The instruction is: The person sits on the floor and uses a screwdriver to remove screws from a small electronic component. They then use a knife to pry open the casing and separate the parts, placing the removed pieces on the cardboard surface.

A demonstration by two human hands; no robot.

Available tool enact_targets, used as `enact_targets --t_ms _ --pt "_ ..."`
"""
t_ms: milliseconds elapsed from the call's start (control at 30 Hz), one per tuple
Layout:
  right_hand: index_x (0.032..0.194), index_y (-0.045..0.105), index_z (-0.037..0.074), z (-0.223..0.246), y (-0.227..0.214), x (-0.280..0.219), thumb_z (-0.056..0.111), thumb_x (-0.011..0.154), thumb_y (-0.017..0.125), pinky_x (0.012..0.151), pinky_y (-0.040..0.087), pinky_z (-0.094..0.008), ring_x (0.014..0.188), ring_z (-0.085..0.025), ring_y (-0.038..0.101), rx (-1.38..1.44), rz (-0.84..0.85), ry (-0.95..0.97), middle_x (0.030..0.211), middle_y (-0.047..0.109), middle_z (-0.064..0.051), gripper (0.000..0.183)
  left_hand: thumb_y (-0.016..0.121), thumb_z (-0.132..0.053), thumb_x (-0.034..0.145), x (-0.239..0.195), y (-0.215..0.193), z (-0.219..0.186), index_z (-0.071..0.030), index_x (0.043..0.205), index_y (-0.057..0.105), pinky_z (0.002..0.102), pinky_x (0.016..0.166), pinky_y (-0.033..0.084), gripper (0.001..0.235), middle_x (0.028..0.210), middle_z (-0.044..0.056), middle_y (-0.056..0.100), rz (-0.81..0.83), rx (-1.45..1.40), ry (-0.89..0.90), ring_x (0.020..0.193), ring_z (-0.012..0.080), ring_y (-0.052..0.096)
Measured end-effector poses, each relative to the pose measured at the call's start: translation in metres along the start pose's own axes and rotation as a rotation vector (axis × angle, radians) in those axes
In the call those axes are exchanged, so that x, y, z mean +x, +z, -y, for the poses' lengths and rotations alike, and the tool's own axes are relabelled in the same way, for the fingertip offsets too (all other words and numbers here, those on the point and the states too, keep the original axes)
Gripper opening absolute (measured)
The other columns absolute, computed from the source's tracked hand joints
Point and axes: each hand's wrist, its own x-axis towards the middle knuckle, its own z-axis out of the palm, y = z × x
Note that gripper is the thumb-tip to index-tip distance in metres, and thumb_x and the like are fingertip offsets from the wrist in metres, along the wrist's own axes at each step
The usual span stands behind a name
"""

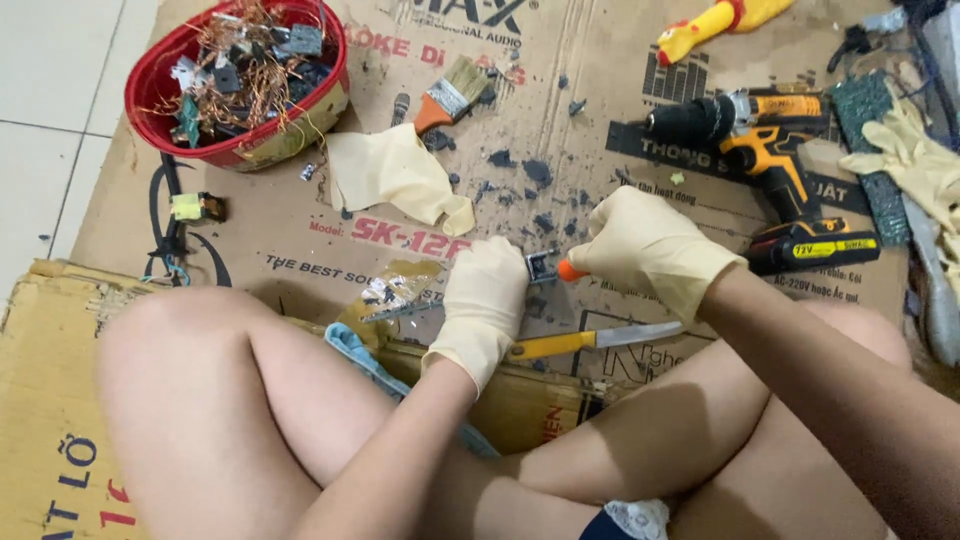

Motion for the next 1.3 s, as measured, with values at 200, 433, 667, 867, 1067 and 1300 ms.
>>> enact_targets --t_ms 200,433,667,867,1067,1300 --pt "0.103 0.08 0.004 0.017 -0.003 -0.014 0.018 0.078 0.075 0.1 0.052 -0.049 0.125 -0.034 0.064 0.009 -0.014 0.056 0.123 0.073 -0.017 0.029 0.06 -0.008 0.071 -0.001 -0.009 0.0 -0.01 0.077 0.058 0.041 0.047 0.045 0.006 0.065 0.003 0.052 -0.057 0.011 -0.007 0.056 0.027 0.058" --pt "0.094 0.08 0.006 0.009 0.012 0.0 0.018 0.08 0.074 0.093 0.055 -0.05 0.111 -0.037 0.07 0.063 -0.078 0.074 0.108 0.076 -0.02 0.019 0.061 -0.01 0.065 -0.003 0.001 0.001 -0.009 0.073 0.057 0.043 0.043 0.044 0.008 0.062 0.005 0.049 -0.095 -0.025 -0.023 0.052 0.029 0.055" --pt "0.087 0.078 0.009 0.003 0.037 -0.01 0.025 0.087 0.07 0.084 0.058 -0.05 0.1 -0.038 0.073 0.055 -0.235 0.055 0.091 0.076 -0.019 0.019 0.063 -0.013 0.063 0.002 0.002 0.005 -0.007 0.07 0.058 0.045 0.042 0.045 0.011 0.059 0.008 0.051 -0.063 -0.096 0.023 0.051 0.031 0.057" --pt "0.096 0.073 0.008 0.002 0.043 -0.021 0.035 0.091 0.061 0.084 0.056 -0.053 0.104 -0.041 0.072 0.095 -0.258 0.129 0.097 0.075 -0.023 0.03 0.061 -0.015 0.065 0.006 0.005 -0.002 -0.006 0.071 0.058 0.045 0.041 0.043 0.012 0.058 0.008 0.05 -0.114 -0.049 0.023 0.05 0.0307 0.055" --pt "0.096 0.077 -0.002 -0.016 -0.011 -0.002 0.019 0.09 0.069 0.062 0.05 -0.037 0.059 -0.026 0.064 0.181 -0.085 0.115 0.074 0.072 -0.021 0.023 0.062 -0.016 0.068 0.001 -0.008 -0.003 -0.006 0.071 0.058 0.045 0.039 0.042 0.011 0.059 0.007 0.048 -0.119 -0.032 -0.006 0.048 0.0293 0.053" --pt "0.086 0.077 -0.003 -0.004 -0.018 0.027 0.016 0.088 0.073 0.064 0.045 -0.035 0.055 -0.021 0.059 0.131 0.084 -0.005 0.068 0.072 -0.018 0.019 0.062 -0.015 0.062 0.0 -0.005 0.003 -0.007 0.069 0.057 0.046 0.039 0.042 0.011 0.059 0.009 0.046 -0.173 -0.037 0.017 0.046 0.0295 0.052"
